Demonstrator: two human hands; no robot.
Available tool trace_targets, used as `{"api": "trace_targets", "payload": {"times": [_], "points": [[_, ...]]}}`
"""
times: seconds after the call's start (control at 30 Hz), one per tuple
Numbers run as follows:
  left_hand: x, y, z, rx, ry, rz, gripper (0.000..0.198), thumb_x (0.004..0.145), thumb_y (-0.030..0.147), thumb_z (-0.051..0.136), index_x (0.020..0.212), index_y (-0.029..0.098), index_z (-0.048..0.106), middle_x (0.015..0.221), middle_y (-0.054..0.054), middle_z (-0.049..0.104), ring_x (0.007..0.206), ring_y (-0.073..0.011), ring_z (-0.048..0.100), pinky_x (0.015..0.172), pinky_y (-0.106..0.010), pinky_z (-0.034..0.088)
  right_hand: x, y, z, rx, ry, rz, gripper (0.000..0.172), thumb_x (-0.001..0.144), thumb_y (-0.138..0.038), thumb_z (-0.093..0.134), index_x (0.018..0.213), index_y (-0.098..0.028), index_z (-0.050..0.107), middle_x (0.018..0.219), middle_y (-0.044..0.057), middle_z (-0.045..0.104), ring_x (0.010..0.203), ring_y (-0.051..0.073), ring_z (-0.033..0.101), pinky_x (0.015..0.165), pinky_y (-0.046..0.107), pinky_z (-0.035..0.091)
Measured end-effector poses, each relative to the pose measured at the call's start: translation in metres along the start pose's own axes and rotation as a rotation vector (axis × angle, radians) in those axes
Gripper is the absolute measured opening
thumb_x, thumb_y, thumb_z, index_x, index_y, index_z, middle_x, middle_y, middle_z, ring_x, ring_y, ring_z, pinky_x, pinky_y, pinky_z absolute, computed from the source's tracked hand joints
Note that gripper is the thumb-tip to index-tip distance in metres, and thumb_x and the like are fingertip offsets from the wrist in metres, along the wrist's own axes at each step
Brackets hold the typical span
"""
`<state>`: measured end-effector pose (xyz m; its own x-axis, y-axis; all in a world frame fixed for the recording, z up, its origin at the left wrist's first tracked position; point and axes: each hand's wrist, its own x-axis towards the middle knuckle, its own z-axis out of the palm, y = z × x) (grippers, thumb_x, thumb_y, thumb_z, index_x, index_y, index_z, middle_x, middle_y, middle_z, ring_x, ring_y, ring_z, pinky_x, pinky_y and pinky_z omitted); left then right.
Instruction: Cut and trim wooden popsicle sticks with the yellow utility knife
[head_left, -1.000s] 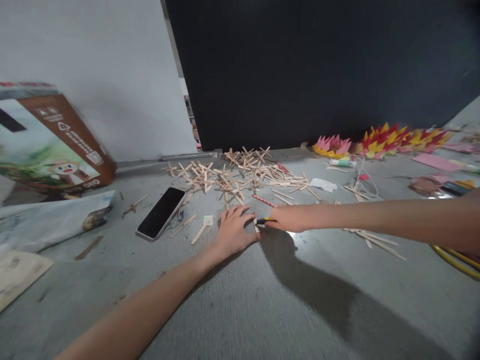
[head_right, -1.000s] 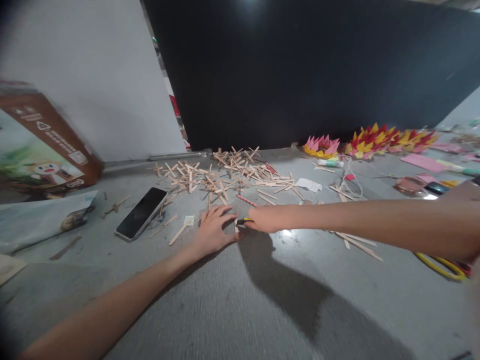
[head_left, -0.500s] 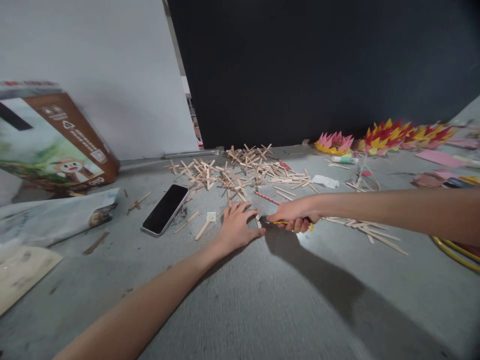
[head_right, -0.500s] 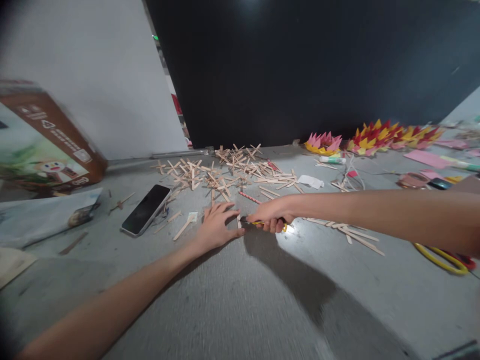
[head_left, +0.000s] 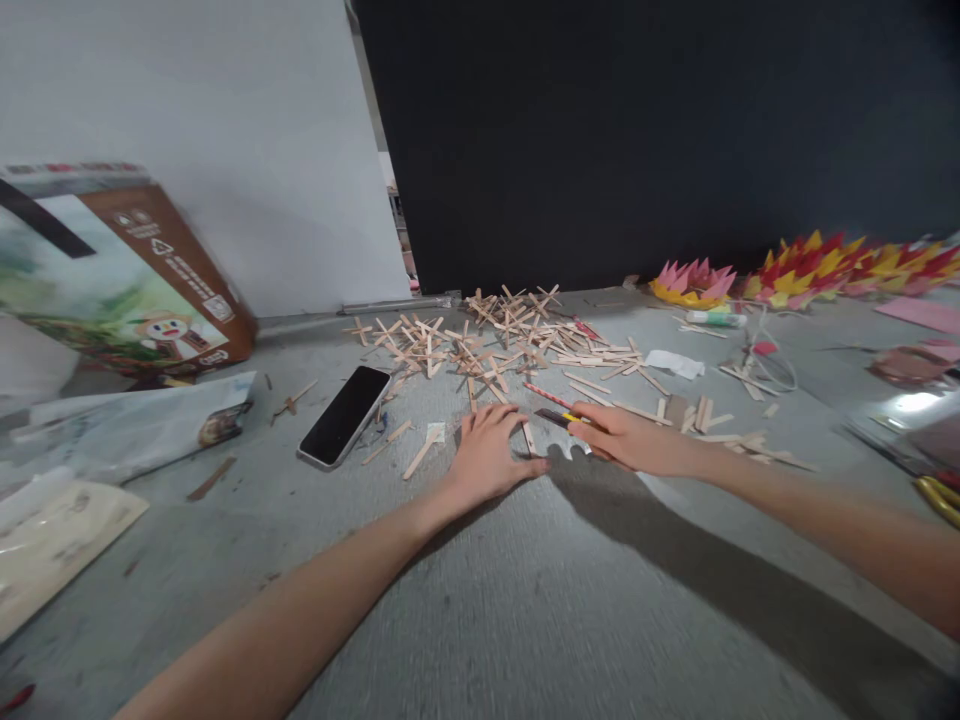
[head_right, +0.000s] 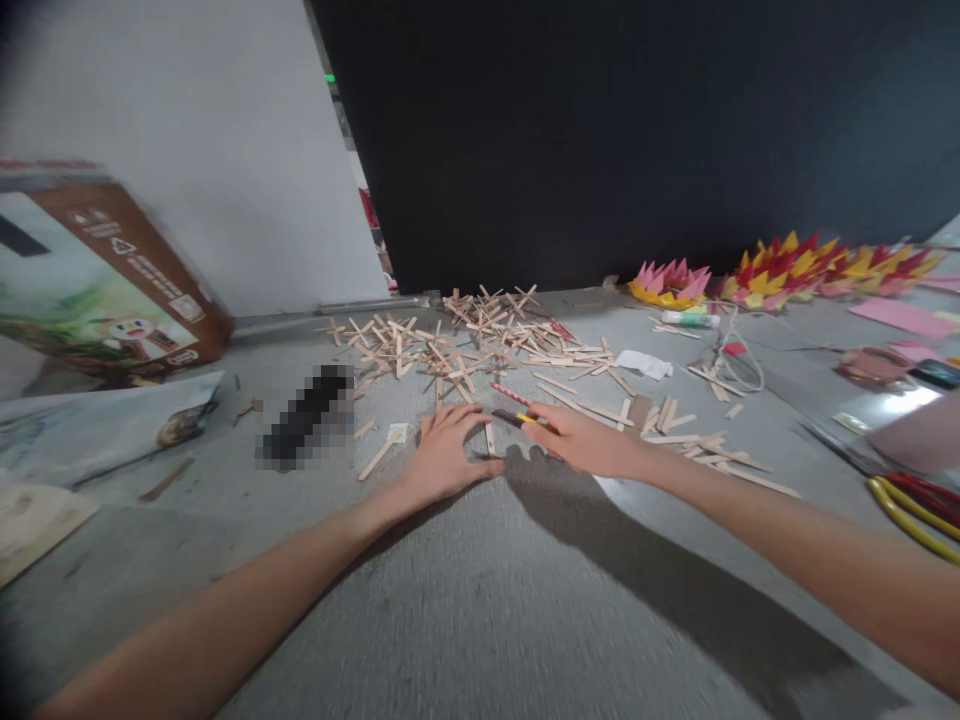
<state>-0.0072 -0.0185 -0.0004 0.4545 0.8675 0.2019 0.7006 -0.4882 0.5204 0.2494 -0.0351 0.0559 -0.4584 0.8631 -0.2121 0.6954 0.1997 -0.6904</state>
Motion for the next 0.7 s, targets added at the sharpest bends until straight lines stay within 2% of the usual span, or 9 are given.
{"api": "trace_targets", "payload": {"times": [0.07, 0.17, 0.27, 0.33, 0.47, 0.7], "points": [[-0.001, 0.002, -0.001, -0.053, 0.014, -0.016, 0.071, 0.072, 0.057, 0.089, 0.129, 0.022, 0.066, 0.141, -0.012, 0.064, 0.138, -0.0361, 0.049, 0.116, -0.054, 0.034, 0.000, 0.013, 0.007, -0.233, 0.191, -0.163, 0.042, 0.110, -0.052, 0.037, 0.129, -0.022, 0.061, 0.090, 0.006, 0.072, 0.066, 0.017, 0.064, 0.059, 0.028, 0.048], [-0.003, 0.006, -0.004, -0.175, 0.012, -0.080, 0.074, 0.074, 0.046, 0.089, 0.137, 0.021, 0.060, 0.128, -0.012, 0.067, 0.128, -0.0339, 0.055, 0.112, -0.049, 0.039, 0.008, 0.036, 0.016, -0.445, 0.357, -0.396, 0.035, 0.110, -0.039, 0.043, 0.132, -0.023, 0.065, 0.121, 0.012, 0.074, 0.097, 0.025, 0.072, 0.080, 0.035, 0.054], [-0.006, 0.011, -0.007, -0.316, -0.049, -0.127, 0.076, 0.081, 0.038, 0.084, 0.148, 0.025, 0.051, 0.101, -0.005, 0.072, 0.118, -0.0310, 0.060, 0.108, -0.046, 0.042, 0.018, 0.052, 0.024, -0.505, 0.457, -0.520, 0.032, 0.109, -0.032, 0.048, 0.134, -0.024, 0.066, 0.119, 0.012, 0.073, 0.102, 0.024, 0.071, 0.086, 0.036, 0.056], [-0.007, 0.013, -0.008, -0.408, -0.083, -0.124, 0.075, 0.085, 0.033, 0.079, 0.151, 0.025, 0.046, 0.088, -0.001, 0.070, 0.109, -0.0277, 0.064, 0.104, -0.043, 0.044, 0.020, 0.057, 0.027, -0.536, 0.471, -0.585, 0.033, 0.109, -0.028, 0.049, 0.137, -0.024, 0.066, 0.111, 0.011, 0.073, 0.097, 0.023, 0.069, 0.084, 0.036, 0.057], [-0.006, 0.015, -0.010, -0.528, -0.124, -0.156, 0.073, 0.086, 0.027, 0.075, 0.152, 0.024, 0.043, 0.082, 0.003, 0.067, 0.085, -0.0206, 0.067, 0.090, -0.037, 0.050, 0.016, 0.060, 0.031, -0.602, 0.459, -0.638, 0.037, 0.107, -0.024, 0.052, 0.143, -0.026, 0.063, 0.107, 0.011, 0.071, 0.093, 0.022, 0.066, 0.081, 0.037, 0.057], [-0.005, 0.015, -0.010, -0.512, -0.130, -0.194, 0.075, 0.085, 0.029, 0.077, 0.152, 0.025, 0.044, 0.082, 0.003, 0.067, 0.087, -0.0211, 0.066, 0.092, -0.036, 0.049, 0.013, 0.057, 0.029, -0.580, 0.371, -0.622, 0.042, 0.107, -0.031, 0.054, 0.149, -0.028, 0.060, 0.108, 0.011, 0.068, 0.095, 0.022, 0.065, 0.083, 0.037, 0.058]]}}
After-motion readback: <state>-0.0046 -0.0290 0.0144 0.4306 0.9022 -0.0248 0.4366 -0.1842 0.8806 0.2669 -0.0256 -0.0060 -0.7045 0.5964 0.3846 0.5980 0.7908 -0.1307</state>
